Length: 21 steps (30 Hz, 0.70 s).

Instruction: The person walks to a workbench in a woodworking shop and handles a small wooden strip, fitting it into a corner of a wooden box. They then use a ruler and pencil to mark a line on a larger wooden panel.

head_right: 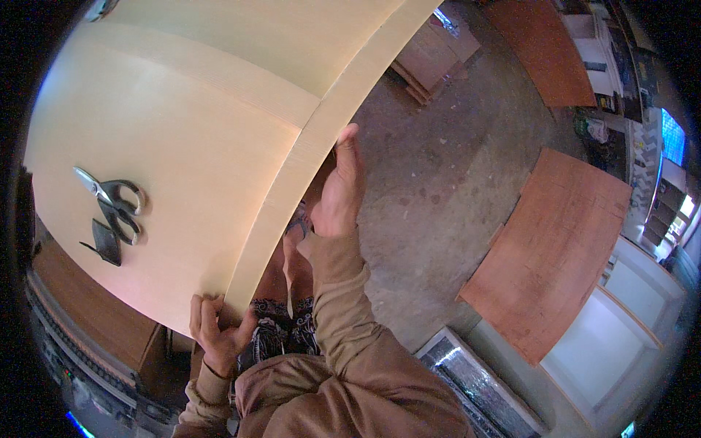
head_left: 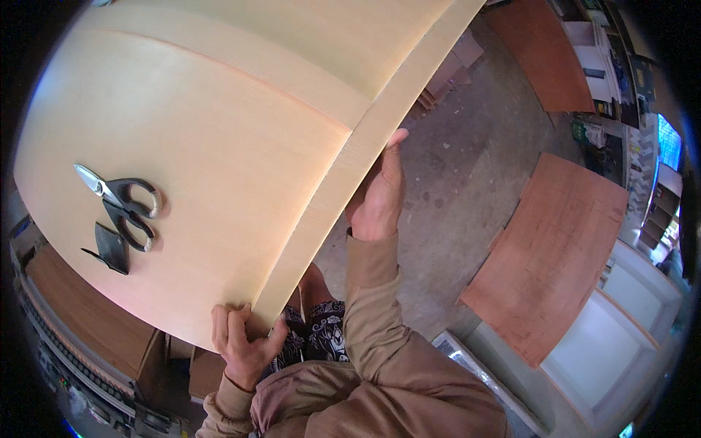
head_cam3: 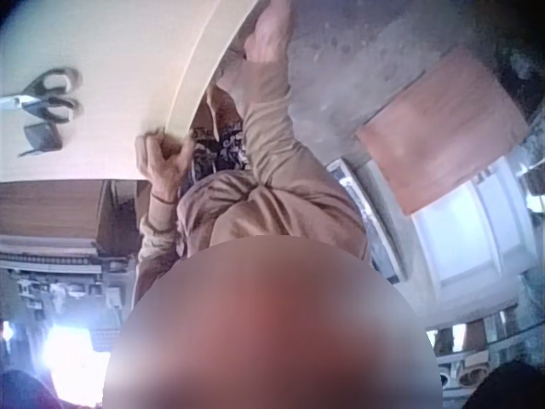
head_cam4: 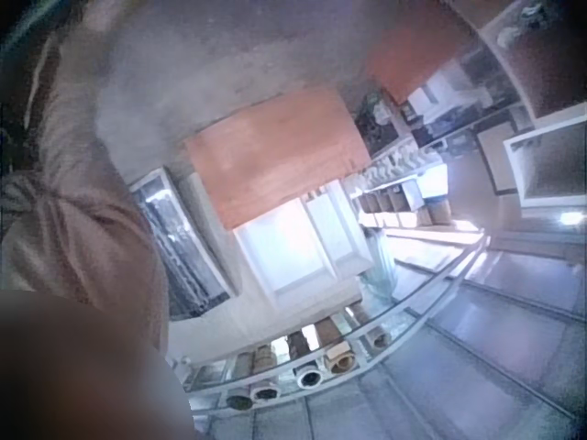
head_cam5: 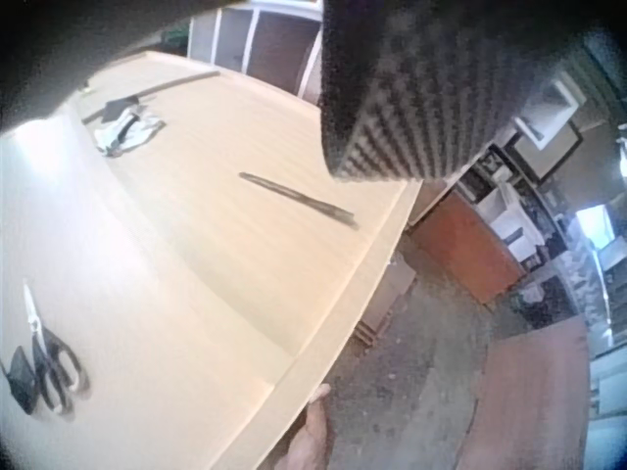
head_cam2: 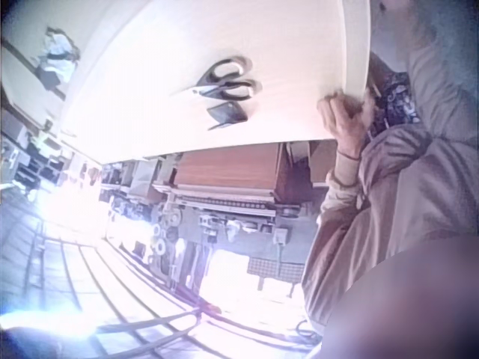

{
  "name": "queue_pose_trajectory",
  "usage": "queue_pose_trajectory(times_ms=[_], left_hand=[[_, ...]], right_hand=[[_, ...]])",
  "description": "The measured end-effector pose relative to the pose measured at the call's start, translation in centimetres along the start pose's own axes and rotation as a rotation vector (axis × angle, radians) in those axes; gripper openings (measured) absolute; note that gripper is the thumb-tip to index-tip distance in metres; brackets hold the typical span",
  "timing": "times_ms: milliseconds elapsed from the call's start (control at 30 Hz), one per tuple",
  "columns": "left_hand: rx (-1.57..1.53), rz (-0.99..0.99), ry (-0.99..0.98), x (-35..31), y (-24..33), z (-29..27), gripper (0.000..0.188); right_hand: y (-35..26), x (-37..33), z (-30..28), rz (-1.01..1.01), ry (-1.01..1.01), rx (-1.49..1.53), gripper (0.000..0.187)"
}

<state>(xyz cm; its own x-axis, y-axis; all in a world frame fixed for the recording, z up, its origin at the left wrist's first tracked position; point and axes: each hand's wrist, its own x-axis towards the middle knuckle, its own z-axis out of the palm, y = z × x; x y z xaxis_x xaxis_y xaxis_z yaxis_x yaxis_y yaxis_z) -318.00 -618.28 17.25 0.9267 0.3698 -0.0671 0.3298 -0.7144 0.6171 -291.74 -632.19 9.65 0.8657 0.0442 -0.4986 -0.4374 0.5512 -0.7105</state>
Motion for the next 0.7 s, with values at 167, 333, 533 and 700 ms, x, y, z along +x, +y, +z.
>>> queue_pose_trajectory(times_ms=[167,333,533,700], left_hand=[[0.026,0.022,-0.021,0.2,0.7,-0.2,0.045],[0.044,-0.014,-0.033,0.3,0.6,0.1,0.048],[0.009,-0.029,-0.071,-0.4,-0.4,0.4,0.052],[0.007,-0.03,-0.065,-0.9,-1.2,0.7,0.053]], right_hand=[[-1.2,2.6,-0.9,0.041,-0.132,0.144,0.077],[-3.7,6.8,-1.1,0.004,-0.037,0.033,0.074],[-4.5,7.7,-0.2,0.001,0.035,0.008,0.062],[-6.3,11.0,0.1,-0.026,-0.024,-0.036,0.082]])
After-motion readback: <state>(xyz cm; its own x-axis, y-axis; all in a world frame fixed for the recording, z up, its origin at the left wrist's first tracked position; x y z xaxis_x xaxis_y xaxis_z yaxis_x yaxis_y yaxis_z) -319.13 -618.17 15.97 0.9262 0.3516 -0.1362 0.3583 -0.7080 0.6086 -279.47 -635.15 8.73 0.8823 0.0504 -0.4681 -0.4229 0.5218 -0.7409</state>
